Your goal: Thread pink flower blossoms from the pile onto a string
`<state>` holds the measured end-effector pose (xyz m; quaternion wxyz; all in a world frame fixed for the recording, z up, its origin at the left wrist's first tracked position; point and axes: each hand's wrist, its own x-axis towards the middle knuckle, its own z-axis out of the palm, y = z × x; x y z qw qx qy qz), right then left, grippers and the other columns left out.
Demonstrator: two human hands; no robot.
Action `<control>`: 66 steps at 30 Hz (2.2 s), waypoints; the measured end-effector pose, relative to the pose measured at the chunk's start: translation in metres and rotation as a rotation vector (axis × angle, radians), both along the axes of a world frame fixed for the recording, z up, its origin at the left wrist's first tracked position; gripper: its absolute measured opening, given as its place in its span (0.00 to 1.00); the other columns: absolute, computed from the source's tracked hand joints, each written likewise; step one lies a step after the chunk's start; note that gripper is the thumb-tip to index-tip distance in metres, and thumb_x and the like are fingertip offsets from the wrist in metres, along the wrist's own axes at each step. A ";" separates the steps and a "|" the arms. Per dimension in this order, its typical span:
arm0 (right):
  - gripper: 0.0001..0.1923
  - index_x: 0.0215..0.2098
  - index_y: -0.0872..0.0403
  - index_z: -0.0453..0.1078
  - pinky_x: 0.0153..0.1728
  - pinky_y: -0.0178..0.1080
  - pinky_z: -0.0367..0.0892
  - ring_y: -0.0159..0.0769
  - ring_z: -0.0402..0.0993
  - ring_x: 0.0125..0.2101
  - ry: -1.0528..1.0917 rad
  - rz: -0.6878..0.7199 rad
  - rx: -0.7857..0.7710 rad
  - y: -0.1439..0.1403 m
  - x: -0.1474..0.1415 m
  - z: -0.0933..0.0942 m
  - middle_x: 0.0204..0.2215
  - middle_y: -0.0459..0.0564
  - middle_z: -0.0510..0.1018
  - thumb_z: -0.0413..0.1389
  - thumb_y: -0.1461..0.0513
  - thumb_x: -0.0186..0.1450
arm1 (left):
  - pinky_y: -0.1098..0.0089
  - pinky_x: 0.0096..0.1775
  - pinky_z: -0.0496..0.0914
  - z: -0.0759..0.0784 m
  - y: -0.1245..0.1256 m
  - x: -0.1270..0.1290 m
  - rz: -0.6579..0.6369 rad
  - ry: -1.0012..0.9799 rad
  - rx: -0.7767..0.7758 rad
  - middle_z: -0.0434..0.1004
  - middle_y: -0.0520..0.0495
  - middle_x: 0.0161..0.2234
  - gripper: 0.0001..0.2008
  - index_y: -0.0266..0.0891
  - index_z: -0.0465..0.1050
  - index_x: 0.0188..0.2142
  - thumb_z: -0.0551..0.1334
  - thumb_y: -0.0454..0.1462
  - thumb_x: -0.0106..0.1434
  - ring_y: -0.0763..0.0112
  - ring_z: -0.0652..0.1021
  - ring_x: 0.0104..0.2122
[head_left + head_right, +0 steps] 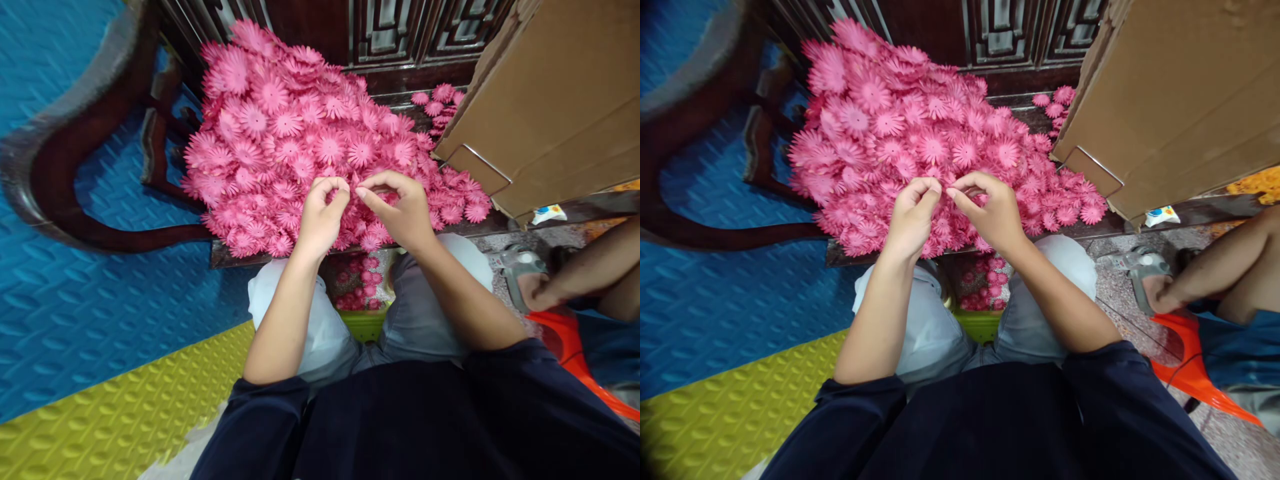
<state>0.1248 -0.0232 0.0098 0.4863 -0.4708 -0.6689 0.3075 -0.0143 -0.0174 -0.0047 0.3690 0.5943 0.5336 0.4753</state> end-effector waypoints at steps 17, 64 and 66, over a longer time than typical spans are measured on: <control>0.16 0.30 0.51 0.65 0.33 0.34 0.68 0.27 0.72 0.29 0.416 -0.084 -0.275 0.012 0.005 -0.014 0.27 0.43 0.71 0.55 0.48 0.60 | 0.70 0.42 0.62 0.005 -0.001 0.001 0.093 -0.024 0.022 0.62 0.51 0.27 0.11 0.39 0.58 0.21 0.54 0.26 0.57 0.72 0.68 0.33; 0.05 0.24 0.53 0.68 0.29 0.32 0.64 0.24 0.68 0.23 0.471 0.040 -0.562 0.007 -0.005 0.001 0.20 0.40 0.72 0.61 0.64 0.53 | 0.67 0.49 0.64 0.011 0.002 -0.018 0.435 0.104 0.181 0.67 0.50 0.33 0.03 0.41 0.74 0.30 0.64 0.37 0.58 0.70 0.70 0.39; 0.06 0.25 0.53 0.68 0.29 0.32 0.64 0.24 0.68 0.23 0.479 0.039 -0.561 0.007 -0.004 -0.001 0.21 0.40 0.73 0.62 0.63 0.52 | 0.67 0.48 0.65 0.010 0.000 -0.014 0.366 0.096 0.187 0.67 0.50 0.33 0.02 0.42 0.75 0.29 0.64 0.37 0.57 0.70 0.70 0.38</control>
